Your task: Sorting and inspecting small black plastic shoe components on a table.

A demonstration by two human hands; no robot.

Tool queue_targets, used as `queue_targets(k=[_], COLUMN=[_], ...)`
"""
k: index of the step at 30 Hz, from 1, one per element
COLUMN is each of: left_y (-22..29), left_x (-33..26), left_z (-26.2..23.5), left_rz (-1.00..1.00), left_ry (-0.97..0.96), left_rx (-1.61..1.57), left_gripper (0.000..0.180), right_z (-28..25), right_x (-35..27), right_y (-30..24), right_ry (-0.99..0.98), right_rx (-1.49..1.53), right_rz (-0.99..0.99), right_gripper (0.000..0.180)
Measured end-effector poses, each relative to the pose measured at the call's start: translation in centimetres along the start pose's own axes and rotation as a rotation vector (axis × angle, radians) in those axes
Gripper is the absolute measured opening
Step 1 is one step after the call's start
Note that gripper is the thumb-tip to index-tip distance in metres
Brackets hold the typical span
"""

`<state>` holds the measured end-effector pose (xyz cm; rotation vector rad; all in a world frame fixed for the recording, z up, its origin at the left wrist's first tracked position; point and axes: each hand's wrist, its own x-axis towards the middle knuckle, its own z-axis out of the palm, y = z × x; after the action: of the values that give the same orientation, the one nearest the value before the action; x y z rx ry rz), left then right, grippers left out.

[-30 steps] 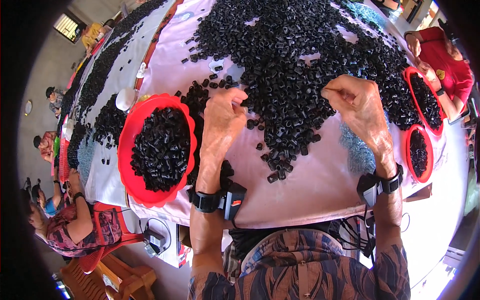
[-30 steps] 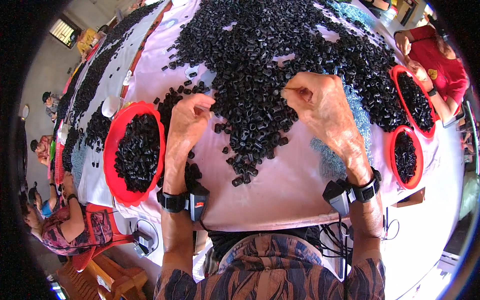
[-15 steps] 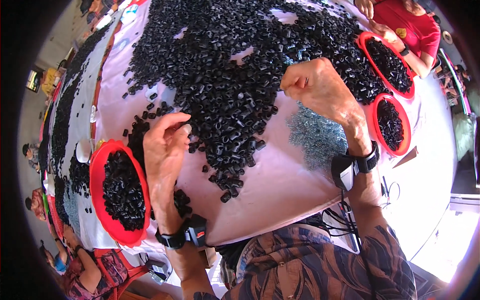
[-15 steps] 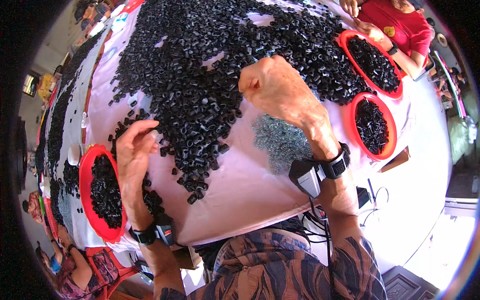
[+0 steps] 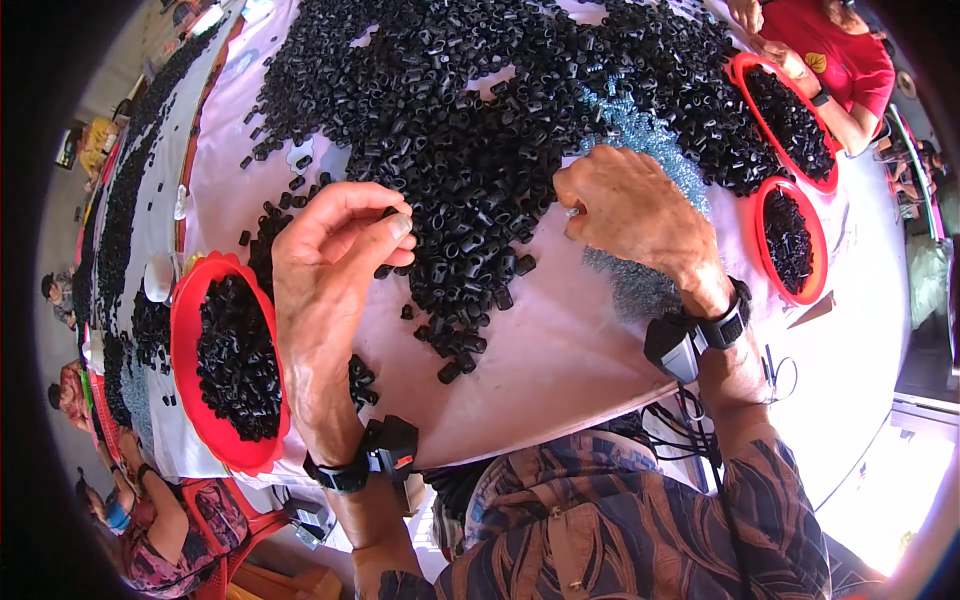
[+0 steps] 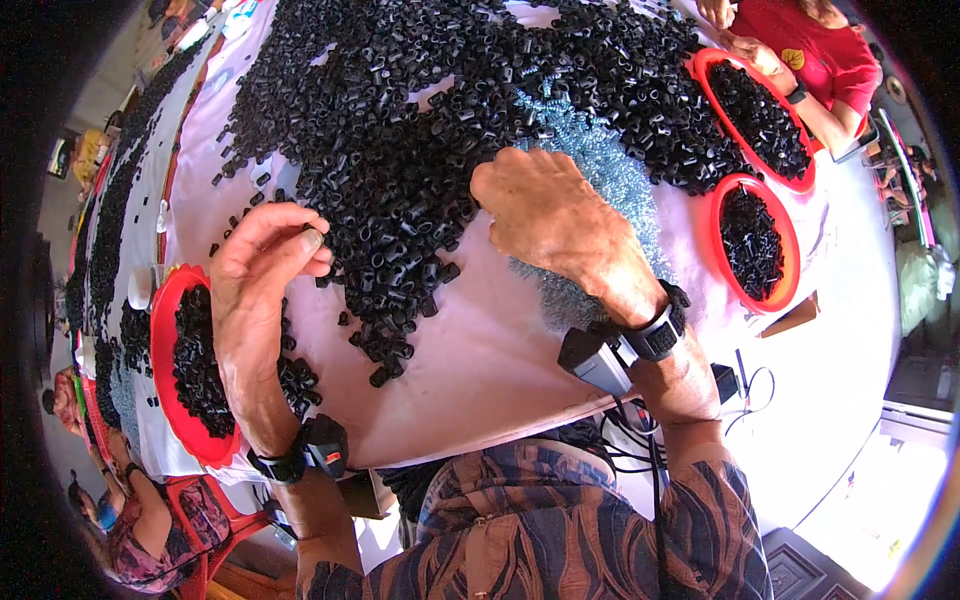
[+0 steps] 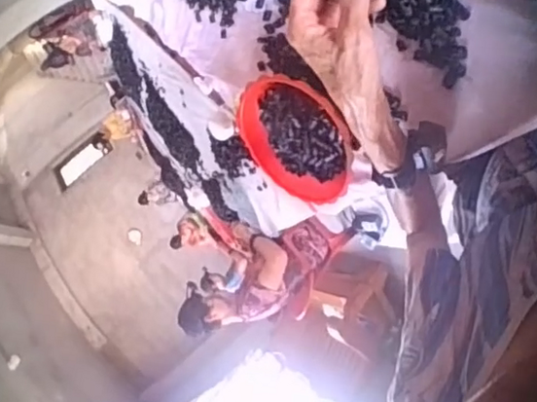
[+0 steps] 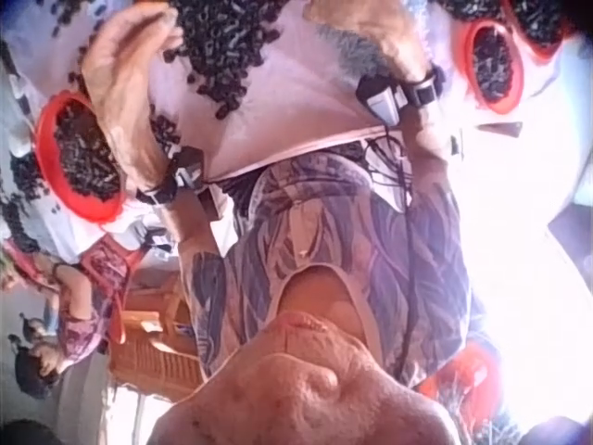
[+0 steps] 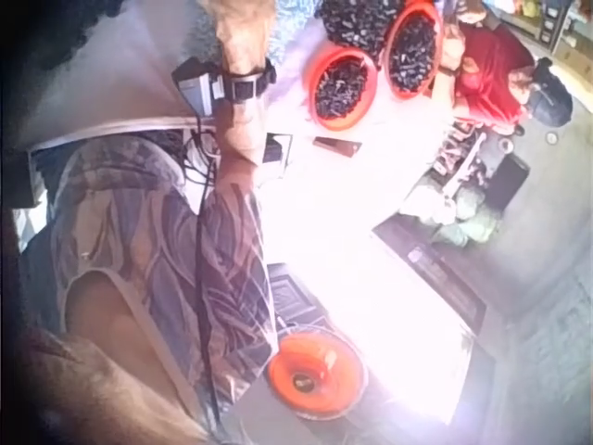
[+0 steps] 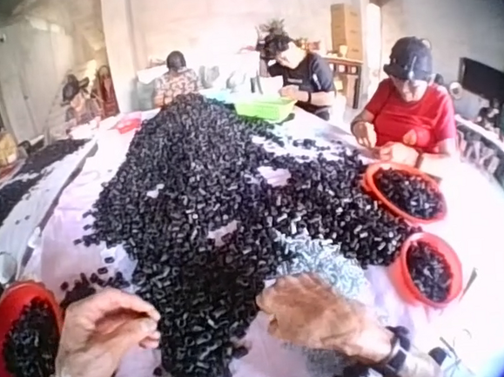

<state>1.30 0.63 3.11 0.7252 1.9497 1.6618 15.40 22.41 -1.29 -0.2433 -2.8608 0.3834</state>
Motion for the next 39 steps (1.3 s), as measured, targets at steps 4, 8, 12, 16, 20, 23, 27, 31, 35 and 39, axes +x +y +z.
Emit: queue_targets(k=[4, 8, 12, 16, 20, 23, 27, 31, 35, 39], left_y=[-1.6, -2.2, -3.4, -3.8, -3.9, -3.9, -4.3, -4.6, -4.1, -4.0], left_x=[0.5, 0.6, 0.7, 0.5, 0.2, 0.2, 0.3, 0.2, 0.1, 0.1], left_z=[-0.5, -0.4, 0.3, 1.2, 1.7, 2.0, 2.2, 2.3, 2.6, 2.7], left_rz=[-0.046, -0.064, -0.037, -0.083, 0.078, 0.148, 0.244, 0.259, 0.260, 0.264], left_ry=[0.026, 0.012, -0.070, -0.098, -0.121, -0.174, -0.268, -0.254, -0.236, -0.256], left_rx=[-0.044, -0.111, -0.165, -0.260, -0.253, -0.231, -0.136, -0.143, -0.164, -0.173], left_gripper=[0.015, 0.016, 0.012, 0.008, 0.018, 0.030, 0.035, 0.031, 0.030, 0.027], right_z=[-0.5, -1.6, -1.3, -1.1, -1.1, -0.7, -0.4, -0.4, -0.5, -0.5], right_x=[0.7, 1.6, 2.3, 2.8, 2.7, 2.7, 2.7, 2.7, 2.7, 2.6], right_y=[-0.3, -0.5, -0.4, -3.0, -4.0, -4.0, -4.3, -4.1, -4.2, -3.7], right_ry=[-0.075, -0.163, -0.014, -0.145, -0.218, -0.242, -0.287, -0.344, -0.326, -0.311], right_rx=[-0.065, 0.076, 0.529, 0.944, 1.164, 1.300, 1.375, 1.385, 1.462, 1.434], right_rz=[0.027, 0.163, 0.117, 0.251, 0.314, 0.352, 0.375, 0.412, 0.434, 0.435], right_gripper=[0.014, 0.011, 0.013, 0.011, 0.010, 0.011, 0.016, 0.017, 0.022, 0.022])
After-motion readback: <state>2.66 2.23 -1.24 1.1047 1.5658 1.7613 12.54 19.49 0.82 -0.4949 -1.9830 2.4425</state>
